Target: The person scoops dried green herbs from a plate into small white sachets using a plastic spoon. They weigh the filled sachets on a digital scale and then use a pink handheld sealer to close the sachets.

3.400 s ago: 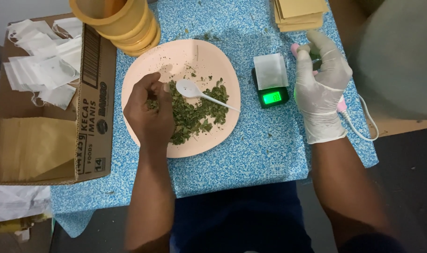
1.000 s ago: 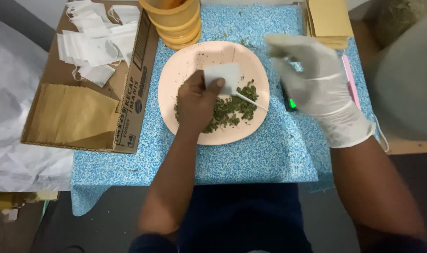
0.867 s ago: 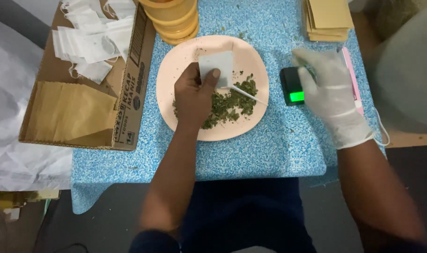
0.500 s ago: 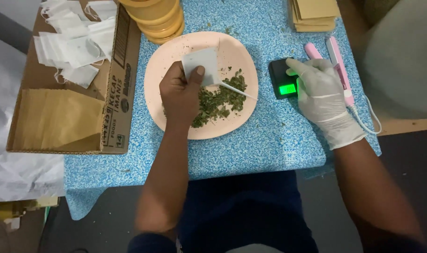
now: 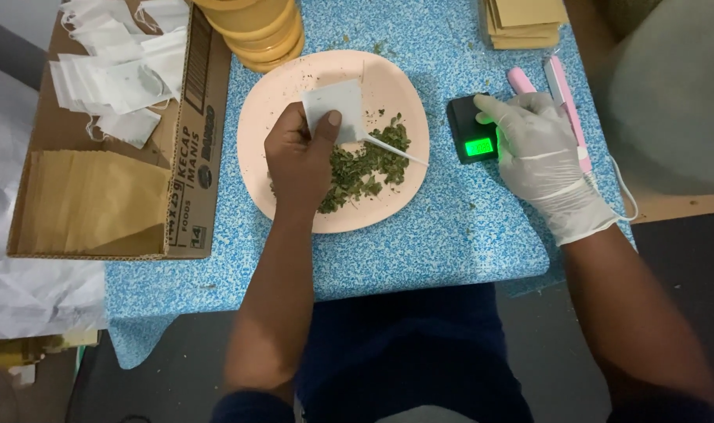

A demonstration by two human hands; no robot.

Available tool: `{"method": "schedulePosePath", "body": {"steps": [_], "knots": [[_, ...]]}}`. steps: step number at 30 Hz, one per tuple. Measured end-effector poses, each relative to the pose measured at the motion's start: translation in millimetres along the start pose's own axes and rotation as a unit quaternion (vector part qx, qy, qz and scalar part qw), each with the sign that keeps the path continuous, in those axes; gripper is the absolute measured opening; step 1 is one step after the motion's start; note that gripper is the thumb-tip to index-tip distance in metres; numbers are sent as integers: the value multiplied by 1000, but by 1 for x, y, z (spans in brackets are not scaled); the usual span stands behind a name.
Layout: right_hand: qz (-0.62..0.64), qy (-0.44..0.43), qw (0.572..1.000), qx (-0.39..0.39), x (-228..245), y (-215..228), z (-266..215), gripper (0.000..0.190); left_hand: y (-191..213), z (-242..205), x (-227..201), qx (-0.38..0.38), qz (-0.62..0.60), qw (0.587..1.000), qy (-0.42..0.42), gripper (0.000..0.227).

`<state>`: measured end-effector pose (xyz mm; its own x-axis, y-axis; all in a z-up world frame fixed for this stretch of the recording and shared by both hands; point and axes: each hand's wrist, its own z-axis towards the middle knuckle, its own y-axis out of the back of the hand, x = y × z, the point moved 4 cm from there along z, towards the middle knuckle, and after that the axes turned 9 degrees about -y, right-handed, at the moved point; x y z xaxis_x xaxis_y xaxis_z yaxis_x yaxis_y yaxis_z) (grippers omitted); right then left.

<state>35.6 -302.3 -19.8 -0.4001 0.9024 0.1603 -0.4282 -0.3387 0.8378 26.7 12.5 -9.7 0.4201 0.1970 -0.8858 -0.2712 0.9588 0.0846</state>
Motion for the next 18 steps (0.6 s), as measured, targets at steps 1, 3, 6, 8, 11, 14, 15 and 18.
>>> {"method": "schedulePosePath", "body": {"steps": [1,3,6,8,11,14,15,18], "knots": [[-1,-1,1000,-1,2,1,0,61,0,0,1,1,-1,1000,-1,32],[-41,-50,997,29,2,1,1,68,0,0,2,3,-15,1000,-6,22],[-11,-23,1000,10,5,5,1,71,1,0,9,-4,-4,1000,2,22],[7,-3,1000,0,6,5,0,67,1,1,5,1,-3,1000,-13,29],[48,11,999,-16,17,16,-5,52,0,0,2,8,1,1000,-16,38],[102,-6,994,-36,24,26,-14,48,1,1,4,0,11,1000,-4,34],[130,-26,990,-50,23,29,-20,54,1,0,5,-1,15,1000,-1,31],[121,-35,985,-116,1,11,-43,38,5,-2,38,19,-25,994,-105,11]]}}
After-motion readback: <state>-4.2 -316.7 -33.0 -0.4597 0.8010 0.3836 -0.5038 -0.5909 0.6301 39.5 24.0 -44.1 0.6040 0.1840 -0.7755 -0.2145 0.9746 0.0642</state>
